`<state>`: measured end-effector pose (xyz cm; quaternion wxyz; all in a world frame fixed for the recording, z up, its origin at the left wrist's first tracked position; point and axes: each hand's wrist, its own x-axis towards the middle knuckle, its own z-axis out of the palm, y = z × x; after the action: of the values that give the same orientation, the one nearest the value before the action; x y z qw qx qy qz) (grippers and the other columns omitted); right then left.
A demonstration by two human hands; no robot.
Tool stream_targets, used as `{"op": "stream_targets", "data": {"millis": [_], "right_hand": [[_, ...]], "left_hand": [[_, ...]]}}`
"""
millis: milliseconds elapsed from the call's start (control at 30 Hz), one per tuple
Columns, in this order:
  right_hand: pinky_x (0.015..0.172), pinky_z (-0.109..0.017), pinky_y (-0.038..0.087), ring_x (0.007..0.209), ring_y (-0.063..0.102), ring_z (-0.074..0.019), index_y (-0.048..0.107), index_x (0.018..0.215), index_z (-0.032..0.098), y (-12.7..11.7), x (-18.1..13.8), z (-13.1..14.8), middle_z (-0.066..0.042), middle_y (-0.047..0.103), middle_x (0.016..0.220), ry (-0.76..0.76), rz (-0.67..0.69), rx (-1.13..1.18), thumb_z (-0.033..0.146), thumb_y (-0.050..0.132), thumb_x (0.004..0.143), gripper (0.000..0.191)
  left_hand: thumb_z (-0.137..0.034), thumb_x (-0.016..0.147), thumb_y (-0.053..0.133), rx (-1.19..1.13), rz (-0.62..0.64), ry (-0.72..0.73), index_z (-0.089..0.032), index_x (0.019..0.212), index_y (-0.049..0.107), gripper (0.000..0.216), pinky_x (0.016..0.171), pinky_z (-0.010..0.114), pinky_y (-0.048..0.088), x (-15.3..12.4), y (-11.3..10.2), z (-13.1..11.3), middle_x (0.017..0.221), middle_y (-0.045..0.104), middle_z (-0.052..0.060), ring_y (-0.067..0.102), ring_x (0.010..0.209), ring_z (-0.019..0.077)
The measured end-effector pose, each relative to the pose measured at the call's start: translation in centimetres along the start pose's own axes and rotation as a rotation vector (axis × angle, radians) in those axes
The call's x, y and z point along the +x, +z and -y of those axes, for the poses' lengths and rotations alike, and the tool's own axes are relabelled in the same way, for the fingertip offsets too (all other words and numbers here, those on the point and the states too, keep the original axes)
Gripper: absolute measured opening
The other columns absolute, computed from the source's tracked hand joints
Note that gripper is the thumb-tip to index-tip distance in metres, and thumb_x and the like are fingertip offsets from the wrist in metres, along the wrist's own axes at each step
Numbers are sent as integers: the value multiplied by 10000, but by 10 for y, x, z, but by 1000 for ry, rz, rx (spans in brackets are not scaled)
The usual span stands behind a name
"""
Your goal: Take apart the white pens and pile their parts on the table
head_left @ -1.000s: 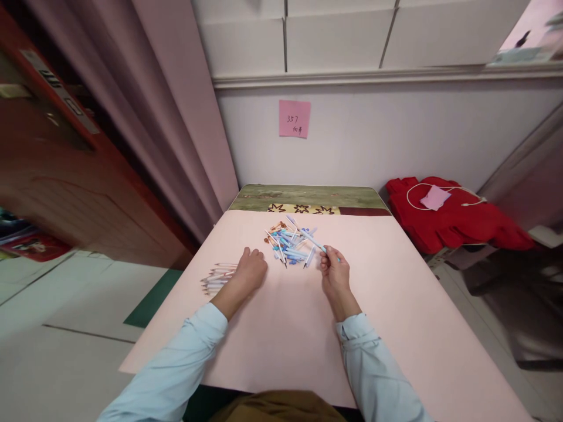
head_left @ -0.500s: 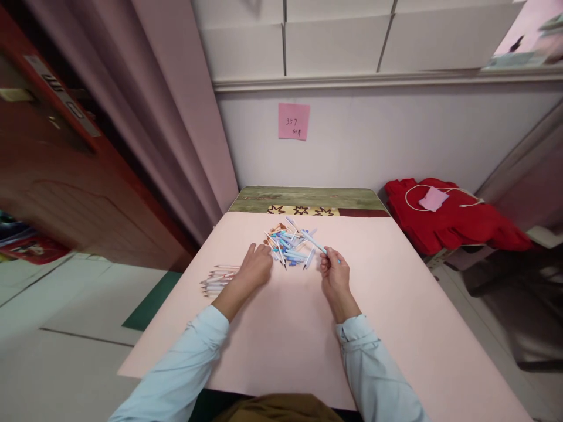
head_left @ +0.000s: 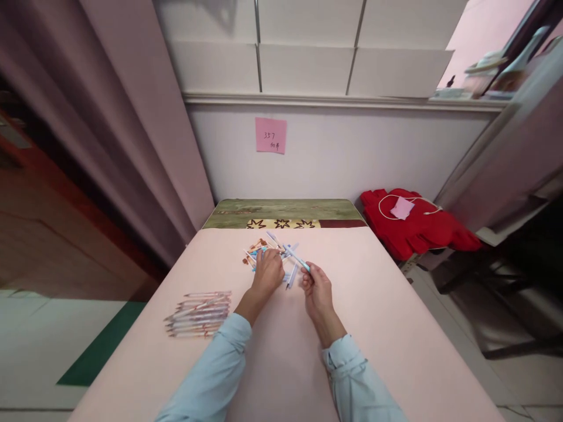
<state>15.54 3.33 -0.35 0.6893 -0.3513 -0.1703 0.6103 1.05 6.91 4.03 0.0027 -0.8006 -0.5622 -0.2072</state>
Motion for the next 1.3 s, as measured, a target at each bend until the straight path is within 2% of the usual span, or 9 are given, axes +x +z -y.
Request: {"op": "stream_targets", "data": {"millis": [167,300,433,533,700,900,1100,1200,1300], "right_hand": [[517,-171,513,565,592,-71,677,941,183,7,1,-1,-34,724,826,46,23,7,310,798,700,298],[490,-139,490,546,569,-54,685,945,182,14,-1,-3,-33,724,827,106,67,28,293,800,712,283],[446,-117,452,507,539,-40,689,939,174,25,-2,-7,-16,711,778,144,130,-20,323,802,715,292],[423,-114,422,477,513,-32,685,928,168,37,1,-7,4,684,733,155,178,-58,357,798,714,307],[357,-130,304,409,432,-35,659,900,158,61,14,7,47,575,600,249,275,-207,473,773,695,393],[350,-165,74,368,112,-23,652,892,128,74,20,17,136,227,453,370,382,-387,646,671,736,541],[385,-179,50,410,100,-23,566,759,152,70,20,15,117,283,501,464,449,-291,605,700,729,473],[391,-199,54,411,92,-35,535,712,168,69,22,12,122,249,477,392,445,-347,596,685,745,455],[411,-204,134,420,178,-51,573,689,164,69,23,8,105,285,466,207,407,-487,573,665,768,427]], "left_hand": [[-148,801,536,-213,-108,-62,-199,800,639,115,1062,511,299,-4,3,4,1155,651,119,522,1164,292],[-336,893,487,-838,-251,-331,-192,1021,639,245,921,432,459,-7,3,0,1074,690,105,624,1013,247],[-439,821,621,-1488,-138,-528,-154,1121,630,414,890,387,493,-7,3,1,1006,724,112,682,929,231],[-406,736,727,-1716,-95,-579,-125,1009,679,395,855,366,514,-1,-4,4,954,731,118,694,865,225],[-357,683,781,-1782,-193,-608,-135,1012,684,408,740,279,511,16,-16,6,828,708,47,648,726,139],[-333,695,783,-1821,-212,-624,-125,944,675,342,765,240,486,21,-15,5,820,719,60,649,733,124],[-301,686,797,-1894,-132,-637,-118,1000,695,378,664,240,495,17,-19,6,867,740,90,595,582,89],[-282,656,818,-1896,-188,-675,-103,895,720,315,590,225,480,17,-13,5,788,731,77,590,562,97],[-281,645,824,-1912,-260,-708,-109,829,728,270,577,210,476,17,-7,6,751,717,55,607,595,105]]}}
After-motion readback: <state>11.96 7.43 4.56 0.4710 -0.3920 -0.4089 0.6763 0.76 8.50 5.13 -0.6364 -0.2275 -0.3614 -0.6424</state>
